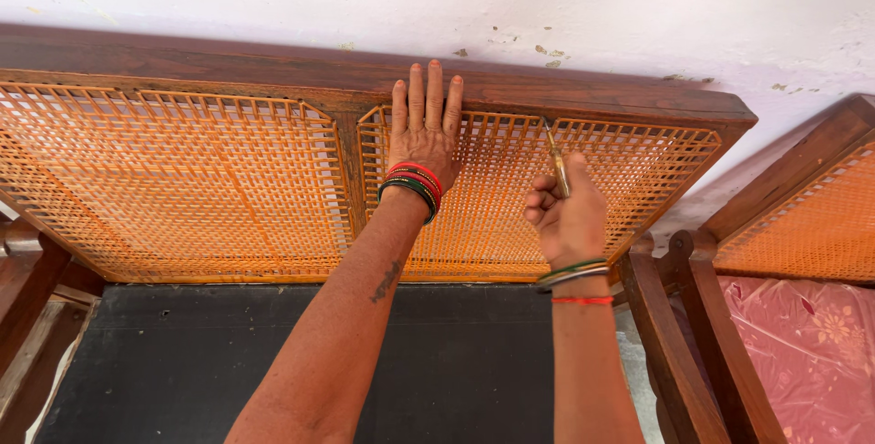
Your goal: The person uses a small metal tool to pry and adjust the woven cane panels on the backrest of a wooden chair. They work along the bottom and side edges of the cane, then move to the top edge, applying pressure to reseat the material within the wooden frame.
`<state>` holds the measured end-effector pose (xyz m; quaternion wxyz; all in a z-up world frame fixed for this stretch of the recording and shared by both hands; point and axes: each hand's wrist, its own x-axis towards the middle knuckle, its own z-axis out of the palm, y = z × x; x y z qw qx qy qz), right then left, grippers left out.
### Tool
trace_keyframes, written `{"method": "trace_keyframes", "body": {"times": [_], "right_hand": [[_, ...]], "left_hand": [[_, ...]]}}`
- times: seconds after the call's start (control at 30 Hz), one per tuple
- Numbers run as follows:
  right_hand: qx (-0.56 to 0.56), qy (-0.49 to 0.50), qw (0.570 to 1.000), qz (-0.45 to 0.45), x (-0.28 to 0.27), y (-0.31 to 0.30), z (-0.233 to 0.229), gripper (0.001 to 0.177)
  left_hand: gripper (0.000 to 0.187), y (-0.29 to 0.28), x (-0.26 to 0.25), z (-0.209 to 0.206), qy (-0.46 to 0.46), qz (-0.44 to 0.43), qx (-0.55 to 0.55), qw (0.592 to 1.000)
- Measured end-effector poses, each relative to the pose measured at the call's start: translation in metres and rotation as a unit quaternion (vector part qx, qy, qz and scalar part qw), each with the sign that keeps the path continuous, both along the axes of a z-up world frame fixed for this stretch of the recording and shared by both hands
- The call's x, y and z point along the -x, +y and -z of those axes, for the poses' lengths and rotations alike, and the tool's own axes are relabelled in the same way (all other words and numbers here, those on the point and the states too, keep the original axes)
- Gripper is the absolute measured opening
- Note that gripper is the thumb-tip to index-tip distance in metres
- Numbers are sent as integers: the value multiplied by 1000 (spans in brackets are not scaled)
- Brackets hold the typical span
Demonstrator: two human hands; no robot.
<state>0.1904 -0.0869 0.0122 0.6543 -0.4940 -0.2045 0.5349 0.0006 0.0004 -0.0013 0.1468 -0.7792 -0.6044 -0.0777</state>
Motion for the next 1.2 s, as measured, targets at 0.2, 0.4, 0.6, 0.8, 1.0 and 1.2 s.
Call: {"method": "trace_keyframes", "body": {"times": [0.2,0.4,0.6,0.8,1.0,1.2], "right_hand": [[-159,-701,683,130,3,4,19,30],[-15,-273,961,42,4,8,16,41],[-28,-110,993,-16,-8,10,16,31],[-212,-687,675,165,12,4,20,37],[-56,140,984,-99,-2,9,2,38],[-41,-378,924,40,9,7,7,26]], "left_hand": [[119,1,0,2,-4,3,5,1000],[117,0,-1,1,-3,0,18,1000],[107,1,0,3,-6,2,3,1000],[98,2,-2,6,-11,4,-1,1000],[97,2,-1,5,-4,2,-3,1000],[92,4,-1,8,-3,5,-23,1000]]}}
